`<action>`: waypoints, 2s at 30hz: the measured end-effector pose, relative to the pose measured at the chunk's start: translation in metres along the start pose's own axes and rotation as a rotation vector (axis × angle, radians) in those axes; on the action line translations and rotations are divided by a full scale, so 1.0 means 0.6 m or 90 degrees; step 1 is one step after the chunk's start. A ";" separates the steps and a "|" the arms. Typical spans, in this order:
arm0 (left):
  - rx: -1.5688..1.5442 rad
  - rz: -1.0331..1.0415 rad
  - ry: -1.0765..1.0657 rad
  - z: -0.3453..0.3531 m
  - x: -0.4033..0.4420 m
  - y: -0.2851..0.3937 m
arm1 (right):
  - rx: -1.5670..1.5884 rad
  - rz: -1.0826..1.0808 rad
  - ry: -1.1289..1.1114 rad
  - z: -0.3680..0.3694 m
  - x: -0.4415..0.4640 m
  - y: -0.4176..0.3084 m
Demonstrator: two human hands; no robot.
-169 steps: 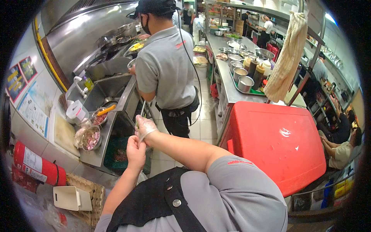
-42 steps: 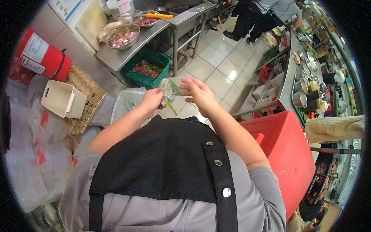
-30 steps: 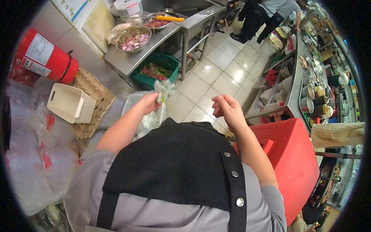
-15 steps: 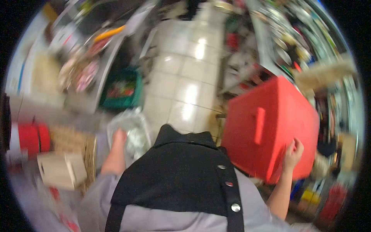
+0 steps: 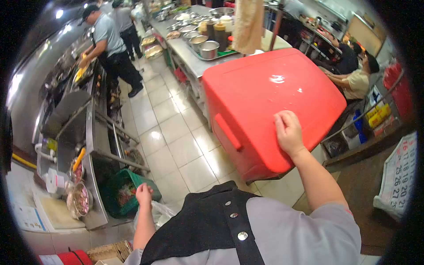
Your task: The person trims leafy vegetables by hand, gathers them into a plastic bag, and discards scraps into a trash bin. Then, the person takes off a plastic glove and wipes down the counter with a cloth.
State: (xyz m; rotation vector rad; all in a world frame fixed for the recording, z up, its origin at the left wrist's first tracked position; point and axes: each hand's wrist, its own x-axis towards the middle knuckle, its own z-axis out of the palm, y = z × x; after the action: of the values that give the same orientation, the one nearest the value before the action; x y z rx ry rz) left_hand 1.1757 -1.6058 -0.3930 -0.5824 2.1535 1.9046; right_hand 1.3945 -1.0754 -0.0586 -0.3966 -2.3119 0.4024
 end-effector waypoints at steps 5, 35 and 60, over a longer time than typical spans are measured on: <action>0.083 0.505 -0.161 0.326 -0.221 0.312 | 0.202 0.013 0.007 -0.009 -0.004 0.029; 0.574 0.479 -0.001 0.702 -0.227 0.505 | 0.107 0.741 -0.487 -0.383 -0.561 0.720; 0.597 0.645 0.047 1.484 -0.519 0.671 | -0.084 0.652 -0.736 -0.581 -0.283 1.438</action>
State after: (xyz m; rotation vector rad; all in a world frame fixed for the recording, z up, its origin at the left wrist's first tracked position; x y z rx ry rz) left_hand 1.1938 -0.6464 -0.0315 0.7444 3.2926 0.7839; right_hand 1.8997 -0.3053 -0.2725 -1.8187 -3.0158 1.2097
